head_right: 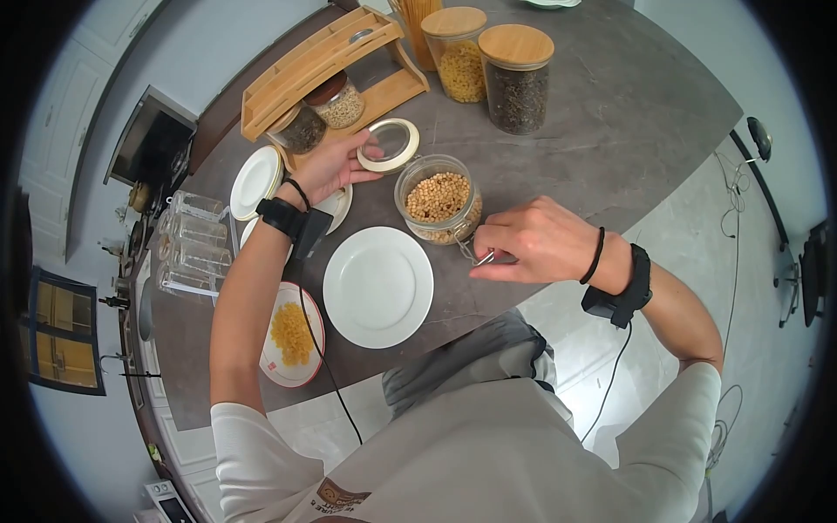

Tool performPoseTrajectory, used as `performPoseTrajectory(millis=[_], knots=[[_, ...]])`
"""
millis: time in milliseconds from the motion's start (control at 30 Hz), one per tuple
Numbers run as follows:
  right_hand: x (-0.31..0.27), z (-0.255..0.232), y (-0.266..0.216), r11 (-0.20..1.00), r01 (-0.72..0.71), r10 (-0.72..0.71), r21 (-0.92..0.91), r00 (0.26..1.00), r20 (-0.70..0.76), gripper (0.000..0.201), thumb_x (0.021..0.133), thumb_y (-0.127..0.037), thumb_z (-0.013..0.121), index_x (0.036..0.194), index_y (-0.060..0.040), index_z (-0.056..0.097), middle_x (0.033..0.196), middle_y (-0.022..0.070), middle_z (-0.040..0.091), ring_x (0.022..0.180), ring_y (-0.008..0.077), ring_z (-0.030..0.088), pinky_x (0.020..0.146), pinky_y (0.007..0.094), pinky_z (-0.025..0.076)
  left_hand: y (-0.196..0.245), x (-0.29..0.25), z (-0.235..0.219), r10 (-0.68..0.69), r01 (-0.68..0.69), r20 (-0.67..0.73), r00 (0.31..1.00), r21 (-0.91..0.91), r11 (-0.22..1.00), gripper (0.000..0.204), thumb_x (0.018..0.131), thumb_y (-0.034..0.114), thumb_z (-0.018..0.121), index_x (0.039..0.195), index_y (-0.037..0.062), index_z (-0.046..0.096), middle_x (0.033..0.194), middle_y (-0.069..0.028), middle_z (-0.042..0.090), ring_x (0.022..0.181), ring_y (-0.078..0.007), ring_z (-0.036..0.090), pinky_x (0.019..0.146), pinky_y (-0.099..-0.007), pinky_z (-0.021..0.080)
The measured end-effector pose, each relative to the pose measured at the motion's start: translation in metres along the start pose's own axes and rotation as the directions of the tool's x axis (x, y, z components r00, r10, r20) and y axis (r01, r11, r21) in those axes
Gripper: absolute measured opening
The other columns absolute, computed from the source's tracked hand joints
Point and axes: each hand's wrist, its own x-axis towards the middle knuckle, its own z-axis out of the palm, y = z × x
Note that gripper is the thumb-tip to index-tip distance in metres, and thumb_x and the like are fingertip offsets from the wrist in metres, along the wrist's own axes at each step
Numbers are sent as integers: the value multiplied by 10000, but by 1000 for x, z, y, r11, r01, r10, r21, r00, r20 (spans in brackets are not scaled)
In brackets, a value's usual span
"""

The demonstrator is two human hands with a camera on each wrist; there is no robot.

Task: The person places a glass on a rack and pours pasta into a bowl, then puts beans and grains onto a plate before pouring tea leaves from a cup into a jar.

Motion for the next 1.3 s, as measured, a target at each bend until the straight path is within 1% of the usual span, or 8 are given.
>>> performPoseTrajectory(millis=[267,600,667,767,800,933,1167,1300], knots=[[8,4,-4,1000,20,-20,5,999,25,240,860,-275,792,816,-106,629,687,22,639,622,232,662,542,374,510,2,8,9,-135,140,-38,990,348,927,394,1059,345,535,1240,-5,524,942,-41,606,733,-117,639,641,-257,558],[16,5,-6,1000,-2,2,2,996,94,211,837,-245,826,840,-118,659,638,1,587,554,178,618,502,326,469,-11,36,0,-156,175,-85,984,621,764,438,1040,410,541,1185,-3,559,796,-50,612,575,-115,584,484,-275,501],[20,-4,-10,998,-54,60,-39,984,170,211,847,-264,812,862,-118,661,636,0,587,560,181,621,507,326,473,-2,24,3,-109,167,-126,986,739,653,482,1033,444,547,1208,-4,579,784,-64,617,565,-127,589,472,-284,494],[28,-16,-8,997,-53,59,-49,989,139,191,851,-259,806,889,-120,681,635,1,581,551,182,607,504,320,465,2,-10,7,370,-129,-63,927,873,471,572,979,454,598,1159,-87,634,971,-243,715,809,-303,720,725,-402,575],[32,-20,-7,998,-45,49,-41,994,101,182,851,-252,807,897,-120,691,636,1,578,545,181,599,501,316,460,-5,-8,-7,537,-270,70,841,914,304,591,992,497,598,1250,-35,610,861,-162,703,793,-286,683,734,-409,545],[62,-27,-7,997,-63,59,-52,995,-74,134,887,-154,752,917,-35,699,756,88,642,649,234,646,583,348,514,32,-116,20,529,-347,69,846,824,448,342,980,324,673,1189,54,653,739,-56,607,653,-118,557,592,-289,432],[111,-4,21,985,40,14,-169,952,305,155,911,-75,661,1013,32,706,1006,201,713,908,401,679,815,444,562,16,-232,-2,382,-248,16,924,784,568,246,927,141,683,1156,53,700,718,9,561,627,-43,473,564,-233,347],[131,-1,7,940,-140,290,-310,808,513,260,873,-93,716,1074,53,644,1021,221,698,945,410,664,820,448,548,-24,-259,-35,455,-264,-95,885,704,660,255,912,96,643,1143,3,699,723,7,561,612,-58,456,578,-227,341]])
